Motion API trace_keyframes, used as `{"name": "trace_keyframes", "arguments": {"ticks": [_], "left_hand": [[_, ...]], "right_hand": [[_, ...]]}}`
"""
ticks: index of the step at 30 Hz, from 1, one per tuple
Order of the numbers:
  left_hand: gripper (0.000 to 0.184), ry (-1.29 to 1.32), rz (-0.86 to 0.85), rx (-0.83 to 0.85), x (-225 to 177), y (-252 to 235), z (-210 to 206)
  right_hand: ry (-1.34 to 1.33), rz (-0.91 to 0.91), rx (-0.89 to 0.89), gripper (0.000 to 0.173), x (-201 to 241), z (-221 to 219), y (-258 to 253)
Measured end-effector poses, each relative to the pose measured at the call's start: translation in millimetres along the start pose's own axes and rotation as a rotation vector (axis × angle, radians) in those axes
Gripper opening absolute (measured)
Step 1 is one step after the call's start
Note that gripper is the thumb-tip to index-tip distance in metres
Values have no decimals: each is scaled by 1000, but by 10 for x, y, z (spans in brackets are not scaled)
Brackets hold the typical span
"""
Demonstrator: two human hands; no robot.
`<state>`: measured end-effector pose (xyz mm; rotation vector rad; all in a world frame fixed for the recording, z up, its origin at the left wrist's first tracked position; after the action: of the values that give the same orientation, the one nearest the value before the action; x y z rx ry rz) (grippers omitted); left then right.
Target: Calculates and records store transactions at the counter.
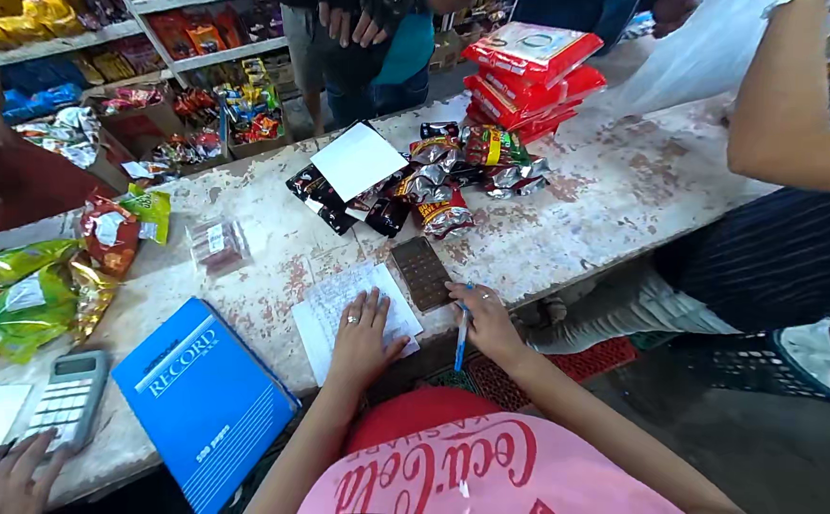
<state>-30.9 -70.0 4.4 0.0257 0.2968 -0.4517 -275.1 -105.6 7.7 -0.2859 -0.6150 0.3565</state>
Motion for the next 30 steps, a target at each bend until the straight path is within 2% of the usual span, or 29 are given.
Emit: {"name": "trace_keyframes", "arguments": {"ticks": [10,13,16,19,22,28,30], "left_hand": [[82,-7,-12,-16,2,-4,-14],[81,3,-22,-34,3,-1,-16],[82,17,-27,-58,8,14,-11],[82,1,-30,-96,11,27,-16],[80,10,-38,-95,12,38,-17],[76,6,-85,-145,12,68,-33],[76,5,-89,-147,5,69,-36]], "right_hand": [[61,-13,27,30,-10,-1,-32],[67,-39,74,30,115,44,-114],[-9,58,122,30,293,-42,-135],[6,74,227,28,414,-113,-186],[-8,55,103,27,321,-168,-305],[-22,22,54,29,120,-110,-428],[-32,-18,86,31,22,-80,-411]]}}
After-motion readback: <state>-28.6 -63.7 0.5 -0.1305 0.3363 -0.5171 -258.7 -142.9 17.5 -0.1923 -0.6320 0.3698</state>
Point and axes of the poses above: each hand's wrist, its own y-axis away from the middle knuckle, its own z-axis out of the back of the hand, x = y × z, the point moved 3 cm from there along -y, towards the middle knuckle, and after that the axes turned 9 degrees about -z, right-handed, at the moved point
